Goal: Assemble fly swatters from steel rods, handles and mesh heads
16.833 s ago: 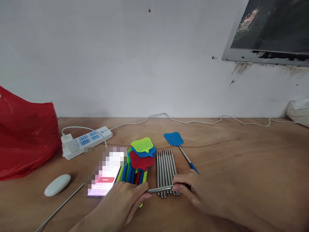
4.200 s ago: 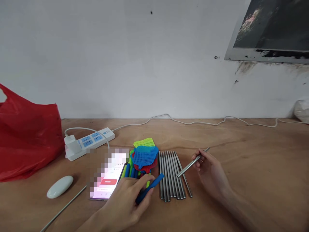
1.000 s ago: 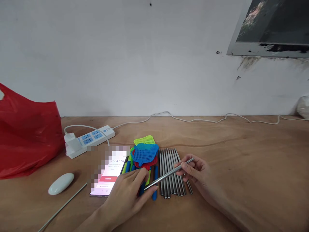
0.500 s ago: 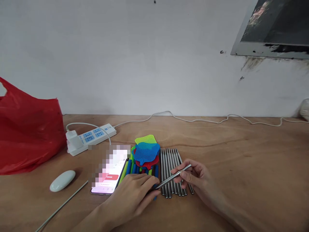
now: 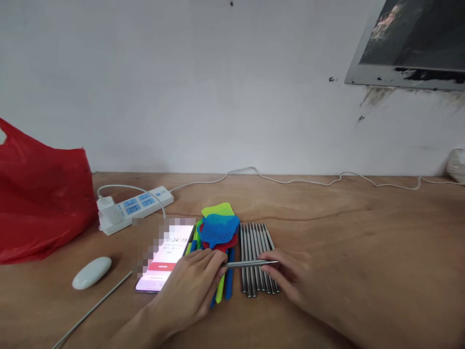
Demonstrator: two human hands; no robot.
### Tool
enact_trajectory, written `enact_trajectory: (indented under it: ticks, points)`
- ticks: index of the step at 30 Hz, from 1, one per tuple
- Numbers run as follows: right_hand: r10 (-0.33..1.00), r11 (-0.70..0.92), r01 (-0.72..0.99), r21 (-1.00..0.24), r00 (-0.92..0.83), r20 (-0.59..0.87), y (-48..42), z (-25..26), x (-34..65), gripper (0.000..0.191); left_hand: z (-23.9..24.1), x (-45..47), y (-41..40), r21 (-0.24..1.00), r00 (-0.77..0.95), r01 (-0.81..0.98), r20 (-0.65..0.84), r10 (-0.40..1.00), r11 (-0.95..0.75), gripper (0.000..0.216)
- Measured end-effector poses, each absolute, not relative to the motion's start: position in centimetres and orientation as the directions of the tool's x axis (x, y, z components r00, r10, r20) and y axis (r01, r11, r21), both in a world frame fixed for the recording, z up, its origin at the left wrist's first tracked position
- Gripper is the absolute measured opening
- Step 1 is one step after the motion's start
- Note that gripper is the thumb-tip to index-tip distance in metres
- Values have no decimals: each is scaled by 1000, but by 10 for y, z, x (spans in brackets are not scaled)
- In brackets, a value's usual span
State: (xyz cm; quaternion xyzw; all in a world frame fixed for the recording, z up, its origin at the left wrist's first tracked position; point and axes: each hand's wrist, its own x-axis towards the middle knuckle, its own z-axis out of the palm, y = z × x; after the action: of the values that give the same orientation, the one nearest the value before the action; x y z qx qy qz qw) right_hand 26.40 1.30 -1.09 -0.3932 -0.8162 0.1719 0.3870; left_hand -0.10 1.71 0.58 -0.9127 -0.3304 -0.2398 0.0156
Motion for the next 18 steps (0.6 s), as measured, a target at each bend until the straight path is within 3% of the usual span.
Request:
enact_trajectory:
  ticks: [7,13,18]
  points:
    - [677,734,565,-377,-559,479,14,0,258,28,6,5,12,97,713,646,278,644,-757,20]
    - [710,704,562,-435,-563,422,13,13,261,36,0,9,9,54,732,646,241,638,-761,24]
    - [660,750,532,-393,-633,404,12,32,269,36,4,8,5,206,692,638,270,670,-742,28]
